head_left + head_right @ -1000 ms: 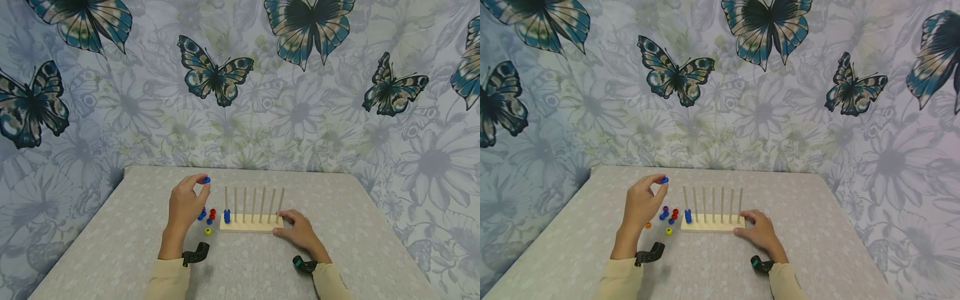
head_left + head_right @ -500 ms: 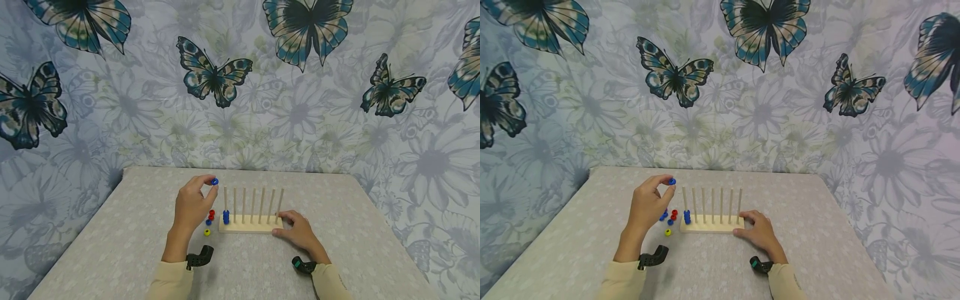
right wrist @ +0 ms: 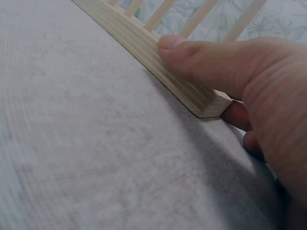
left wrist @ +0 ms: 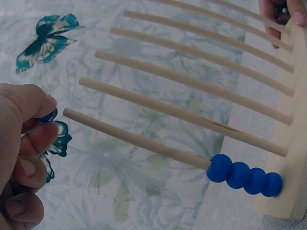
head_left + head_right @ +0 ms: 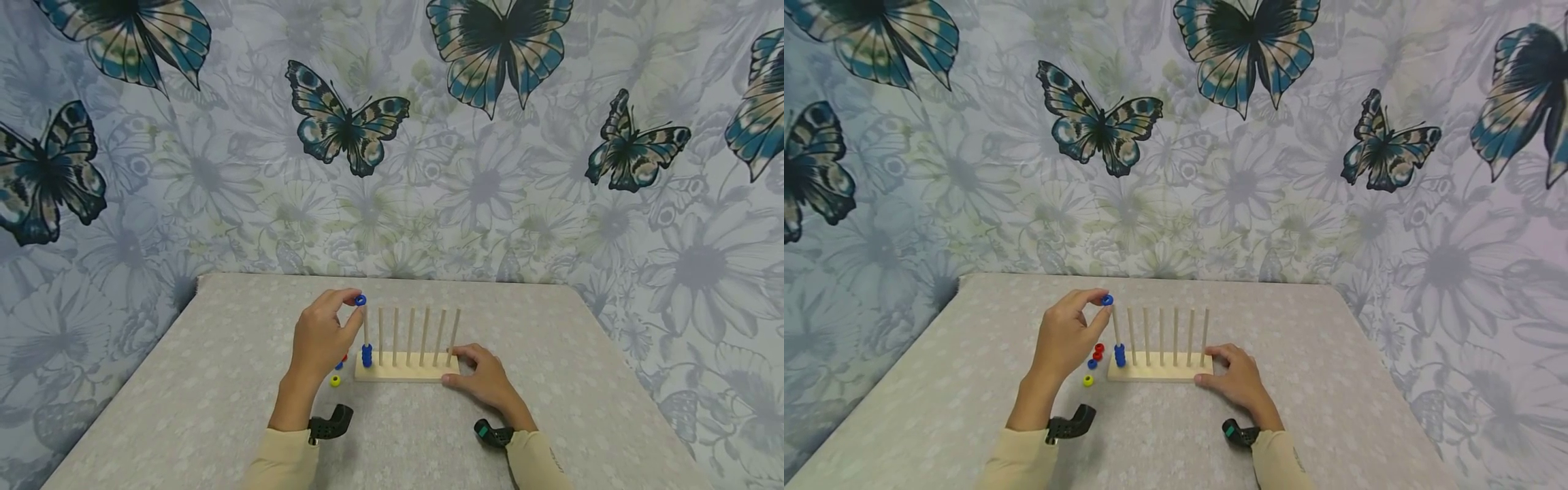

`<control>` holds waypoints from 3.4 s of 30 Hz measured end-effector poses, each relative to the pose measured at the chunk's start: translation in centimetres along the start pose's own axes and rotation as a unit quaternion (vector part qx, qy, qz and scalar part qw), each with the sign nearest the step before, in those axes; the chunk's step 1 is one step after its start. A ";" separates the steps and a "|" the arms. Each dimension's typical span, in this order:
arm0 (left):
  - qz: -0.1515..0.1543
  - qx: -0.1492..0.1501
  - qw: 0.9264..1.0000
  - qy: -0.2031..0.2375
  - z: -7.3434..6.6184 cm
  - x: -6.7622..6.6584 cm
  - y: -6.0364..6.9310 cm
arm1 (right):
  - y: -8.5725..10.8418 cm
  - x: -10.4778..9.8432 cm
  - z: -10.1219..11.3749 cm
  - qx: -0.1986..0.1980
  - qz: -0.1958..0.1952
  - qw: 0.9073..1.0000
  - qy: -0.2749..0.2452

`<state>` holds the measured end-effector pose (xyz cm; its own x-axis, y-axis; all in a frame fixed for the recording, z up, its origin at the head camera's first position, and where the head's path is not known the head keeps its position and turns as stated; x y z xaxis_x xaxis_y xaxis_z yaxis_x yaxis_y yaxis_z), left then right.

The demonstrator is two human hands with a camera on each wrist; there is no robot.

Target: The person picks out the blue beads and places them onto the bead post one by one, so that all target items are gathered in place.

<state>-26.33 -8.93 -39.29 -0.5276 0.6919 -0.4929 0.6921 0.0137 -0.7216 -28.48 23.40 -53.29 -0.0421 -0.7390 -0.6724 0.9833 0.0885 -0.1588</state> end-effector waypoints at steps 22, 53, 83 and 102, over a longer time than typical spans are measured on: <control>0.017 0.024 0.999 -0.019 0.3 0.5 0.1 | -0.1 0.0 -0.1 -0.002 0.001 1.000 -0.005; 0.031 0.016 0.999 -0.041 0.5 0.7 0.5 | -0.1 0.1 -0.2 -0.005 0.002 1.000 -0.004; 0.139 -0.117 0.980 -0.084 5.4 0.0 1.1 | 0.0 0.1 -0.3 -0.002 0.003 1.000 0.001; 0.227 -0.203 0.945 -0.118 8.7 -0.1 2.4 | 0.0 0.0 0.2 0.001 0.001 1.000 -0.006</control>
<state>-28.92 -15.24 -45.22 -0.1935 0.5132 -0.8362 0.9801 0.0630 -0.1882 -28.49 23.25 -53.20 -0.0383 -0.7461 -0.6647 0.9838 0.0884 -0.1559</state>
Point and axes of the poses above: each hand's wrist, its own y-axis away from the middle knuckle, its own x-axis out of the palm, z = x × y, the point moved 1 cm from there along -y, towards the middle knuckle, and after that the axes turned 4 degrees about -z, right-handed, at the moved point
